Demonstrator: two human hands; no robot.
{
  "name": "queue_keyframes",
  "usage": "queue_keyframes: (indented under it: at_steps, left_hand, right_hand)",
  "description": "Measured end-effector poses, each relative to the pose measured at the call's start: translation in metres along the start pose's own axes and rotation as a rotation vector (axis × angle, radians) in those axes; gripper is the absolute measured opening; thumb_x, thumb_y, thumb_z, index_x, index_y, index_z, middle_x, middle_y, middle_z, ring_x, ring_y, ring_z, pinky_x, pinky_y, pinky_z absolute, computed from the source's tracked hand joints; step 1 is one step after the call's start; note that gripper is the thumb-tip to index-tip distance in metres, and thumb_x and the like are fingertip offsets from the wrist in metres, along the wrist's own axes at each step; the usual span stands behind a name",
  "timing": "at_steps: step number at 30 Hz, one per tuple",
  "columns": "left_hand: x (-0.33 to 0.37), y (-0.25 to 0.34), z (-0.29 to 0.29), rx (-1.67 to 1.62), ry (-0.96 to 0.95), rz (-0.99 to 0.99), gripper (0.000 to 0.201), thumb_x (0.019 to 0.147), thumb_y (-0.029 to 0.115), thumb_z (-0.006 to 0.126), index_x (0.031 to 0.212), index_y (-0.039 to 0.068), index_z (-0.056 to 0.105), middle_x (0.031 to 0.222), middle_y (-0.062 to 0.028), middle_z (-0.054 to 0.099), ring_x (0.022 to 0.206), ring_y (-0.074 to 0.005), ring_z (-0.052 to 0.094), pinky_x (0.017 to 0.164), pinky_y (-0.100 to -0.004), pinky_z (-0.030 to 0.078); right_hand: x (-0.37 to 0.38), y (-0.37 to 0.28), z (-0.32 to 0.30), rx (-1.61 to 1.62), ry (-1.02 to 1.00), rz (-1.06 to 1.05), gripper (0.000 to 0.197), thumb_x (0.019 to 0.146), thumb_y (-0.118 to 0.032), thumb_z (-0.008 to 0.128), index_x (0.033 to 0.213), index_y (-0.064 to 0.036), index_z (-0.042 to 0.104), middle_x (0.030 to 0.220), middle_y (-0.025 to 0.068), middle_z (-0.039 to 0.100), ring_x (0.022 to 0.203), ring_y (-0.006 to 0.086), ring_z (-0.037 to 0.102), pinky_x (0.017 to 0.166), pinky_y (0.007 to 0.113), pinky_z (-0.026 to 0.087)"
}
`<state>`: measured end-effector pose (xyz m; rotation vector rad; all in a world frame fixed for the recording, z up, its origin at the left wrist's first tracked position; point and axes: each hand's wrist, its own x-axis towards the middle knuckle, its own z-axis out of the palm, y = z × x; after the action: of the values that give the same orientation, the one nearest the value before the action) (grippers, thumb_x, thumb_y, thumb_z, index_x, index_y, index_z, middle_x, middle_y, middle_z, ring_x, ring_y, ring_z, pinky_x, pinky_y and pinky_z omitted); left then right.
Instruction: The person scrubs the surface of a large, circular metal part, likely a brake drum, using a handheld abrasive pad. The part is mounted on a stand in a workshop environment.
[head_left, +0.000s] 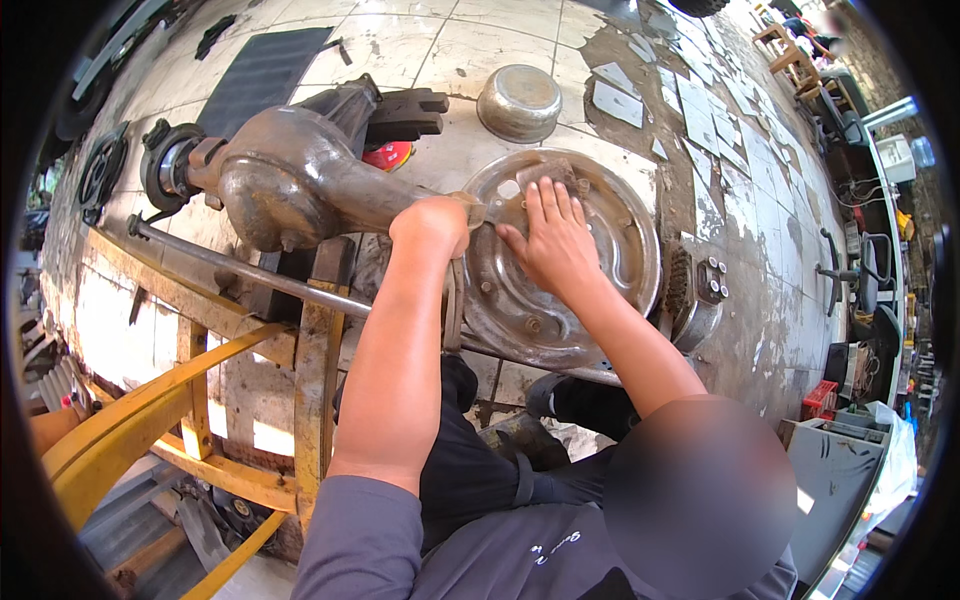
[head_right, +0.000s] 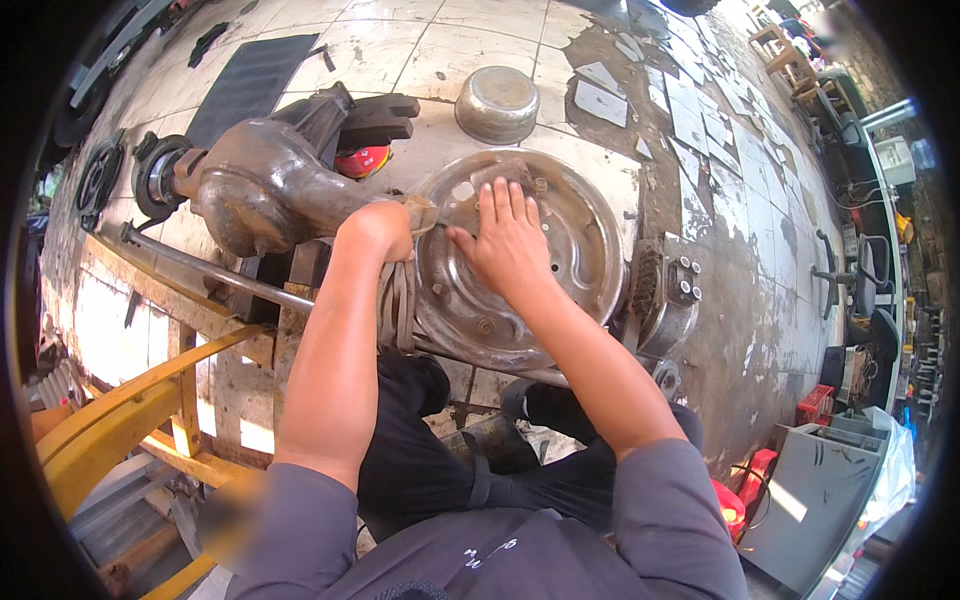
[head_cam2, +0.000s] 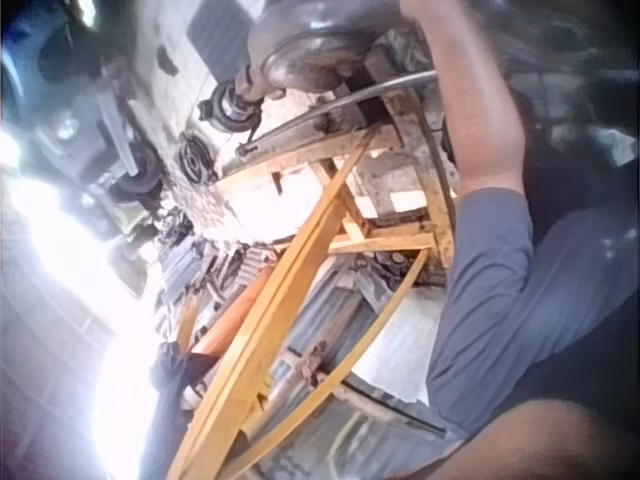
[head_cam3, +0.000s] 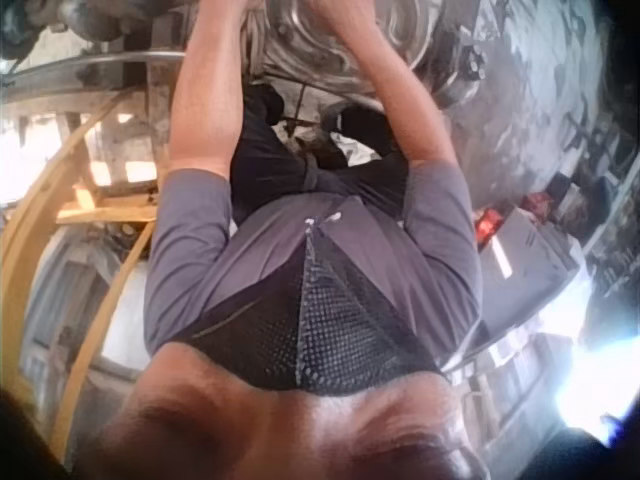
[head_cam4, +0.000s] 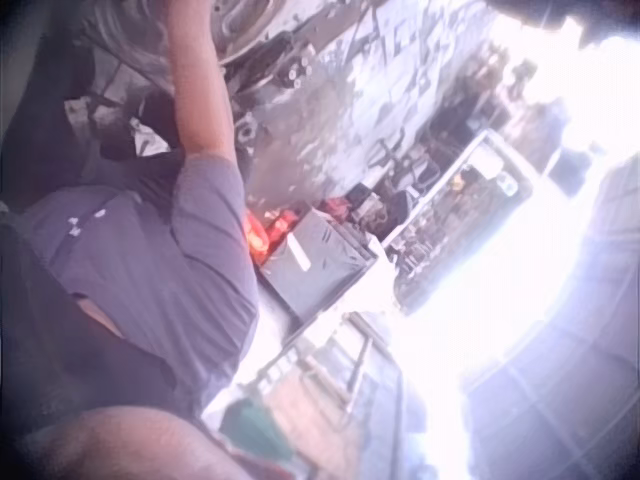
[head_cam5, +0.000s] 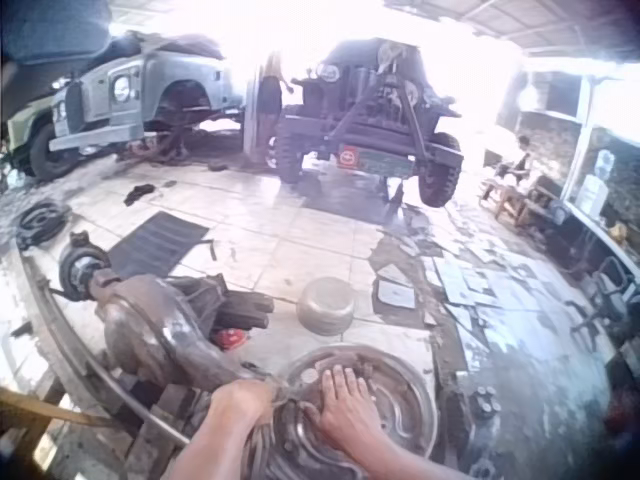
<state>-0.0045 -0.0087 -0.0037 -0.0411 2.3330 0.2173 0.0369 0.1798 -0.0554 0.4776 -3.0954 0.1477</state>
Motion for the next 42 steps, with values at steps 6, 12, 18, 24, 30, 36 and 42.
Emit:
queue_keyframes:
  at_steps: [6, 12, 18, 24, 30, 36, 42]
  left_hand:
    - [0.002, -0.006, 0.003, -0.024, 0.039, 0.002, 0.038, 0.08, 0.027, 0.08, 0.107, 0.002, 0.074, 0.109, -0.0177, 0.072, 0.103, -0.0323, 0.07, 0.089, -0.0408, 0.055]
    - [0.0, -0.002, 0.004, -0.033, 0.043, 0.009, 0.036, 0.08, 0.025, 0.079, 0.107, 0.003, 0.074, 0.112, -0.0188, 0.071, 0.106, -0.0325, 0.069, 0.091, -0.0405, 0.055]
    - [-0.003, -0.005, 0.0, -0.048, 0.055, 0.0, 0.036, 0.079, 0.024, 0.078, 0.109, 0.003, 0.074, 0.116, -0.0191, 0.07, 0.109, -0.0329, 0.067, 0.092, -0.0413, 0.054]
    - [-0.001, -0.002, 0.001, -0.053, 0.029, -0.006, 0.038, 0.08, 0.025, 0.078, 0.111, 0.004, 0.073, 0.119, -0.019, 0.069, 0.112, -0.0329, 0.066, 0.094, -0.0413, 0.053]
    - [0.0, -0.003, 0.003, -0.023, 0.004, -0.006, 0.035, 0.081, 0.018, 0.072, 0.115, 0.012, 0.073, 0.122, -0.0111, 0.069, 0.114, -0.0285, 0.066, 0.091, -0.0395, 0.055]
    - [0.0, -0.005, 0.003, 0.007, 0.031, 0.032, 0.037, 0.081, 0.014, 0.07, 0.119, 0.015, 0.072, 0.126, -0.0098, 0.068, 0.118, -0.0275, 0.065, 0.093, -0.0407, 0.055]
    - [-0.002, -0.003, 0.005, -0.032, 0.108, 0.024, 0.042, 0.076, 0.028, 0.08, 0.109, 0.003, 0.074, 0.116, -0.0187, 0.07, 0.109, -0.0321, 0.067, 0.094, -0.0398, 0.054]
  right_hand:
    - [-0.013, -0.008, 0.001, 0.0, 0.065, -0.012, 0.078, 0.098, -0.056, 0.046, 0.145, 0.0059, 0.041, 0.153, 0.0256, 0.038, 0.143, 0.0401, 0.034, 0.116, 0.049, 0.029]
    - [0.009, -0.012, -0.012, -0.019, 0.11, 0.013, 0.077, 0.096, -0.057, 0.049, 0.142, 0.0054, 0.047, 0.151, 0.0206, 0.043, 0.137, 0.0354, 0.041, 0.11, 0.044, 0.035]
    - [-0.008, -0.013, -0.011, -0.039, 0.038, -0.012, 0.076, 0.099, -0.056, 0.045, 0.144, 0.0054, 0.042, 0.153, 0.0229, 0.04, 0.139, 0.0383, 0.038, 0.112, 0.047, 0.033]
    - [0.01, -0.003, 0.004, -0.025, 0.099, -0.018, 0.079, 0.099, -0.057, 0.044, 0.147, 0.0061, 0.037, 0.155, 0.0258, 0.035, 0.145, 0.0403, 0.031, 0.117, 0.049, 0.027]
    - [0.003, -0.001, 0.0, 0.066, 0.103, -0.058, 0.078, 0.099, -0.057, 0.043, 0.147, 0.0042, 0.037, 0.155, 0.0262, 0.035, 0.145, 0.0418, 0.03, 0.119, 0.052, 0.024]
    - [-0.005, -0.008, 0.003, 0.039, 0.073, 0.003, 0.079, 0.097, -0.059, 0.045, 0.147, 0.003, 0.04, 0.154, 0.023, 0.038, 0.144, 0.04, 0.033, 0.118, 0.05, 0.025]
    - [0.021, -0.008, 0.004, 0.066, 0.085, 0.048, 0.079, 0.099, -0.06, 0.04, 0.147, 0.0024, 0.041, 0.155, 0.0217, 0.037, 0.145, 0.0378, 0.033, 0.118, 0.05, 0.025]
